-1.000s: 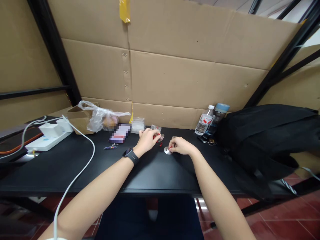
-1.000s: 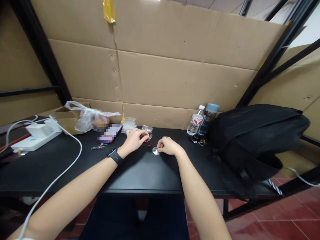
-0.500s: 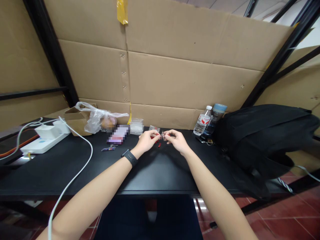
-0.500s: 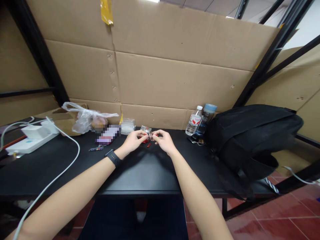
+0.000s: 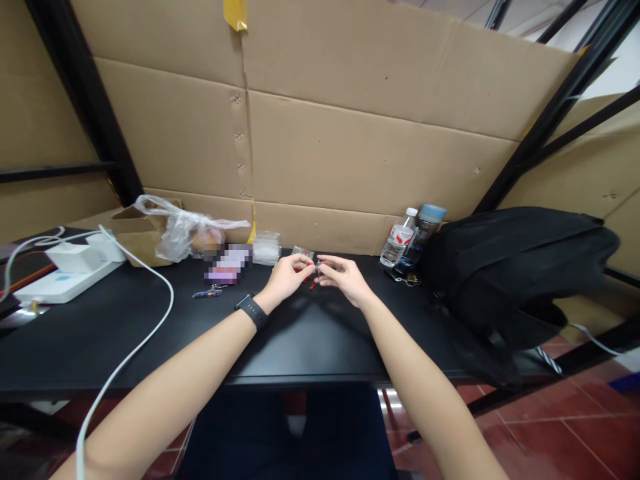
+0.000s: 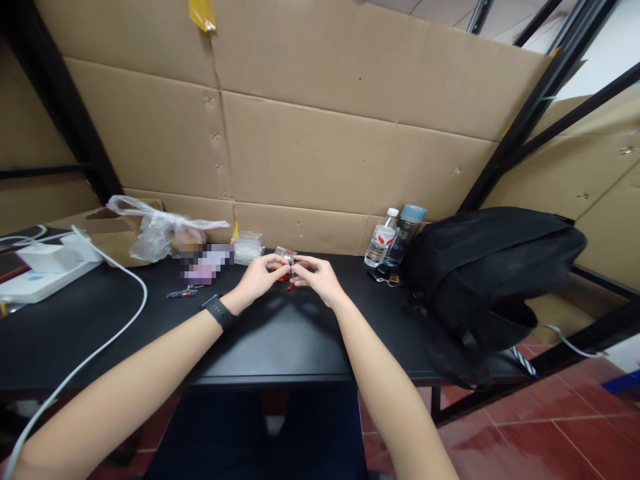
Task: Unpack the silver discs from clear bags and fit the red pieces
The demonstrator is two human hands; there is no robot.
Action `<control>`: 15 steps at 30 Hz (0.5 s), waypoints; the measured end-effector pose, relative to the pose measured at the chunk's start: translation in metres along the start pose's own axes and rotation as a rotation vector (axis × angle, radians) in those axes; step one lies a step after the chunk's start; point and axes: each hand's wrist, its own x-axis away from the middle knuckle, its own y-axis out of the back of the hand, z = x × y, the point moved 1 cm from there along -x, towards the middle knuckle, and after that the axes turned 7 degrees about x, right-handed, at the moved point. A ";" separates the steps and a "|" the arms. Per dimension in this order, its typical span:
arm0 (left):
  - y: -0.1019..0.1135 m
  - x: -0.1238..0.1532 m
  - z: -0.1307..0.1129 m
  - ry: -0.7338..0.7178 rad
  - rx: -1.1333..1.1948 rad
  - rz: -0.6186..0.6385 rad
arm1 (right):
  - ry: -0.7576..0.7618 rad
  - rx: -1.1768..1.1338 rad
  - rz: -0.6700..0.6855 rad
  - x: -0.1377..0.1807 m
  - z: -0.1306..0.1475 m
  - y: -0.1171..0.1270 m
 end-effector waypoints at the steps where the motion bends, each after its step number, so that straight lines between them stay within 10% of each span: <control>1: 0.000 0.000 -0.002 0.000 -0.004 0.009 | 0.016 0.027 0.008 0.000 0.000 0.000; 15: -0.007 0.018 -0.007 -0.163 -0.836 0.245 | 0.130 0.868 -0.301 -0.008 0.000 0.075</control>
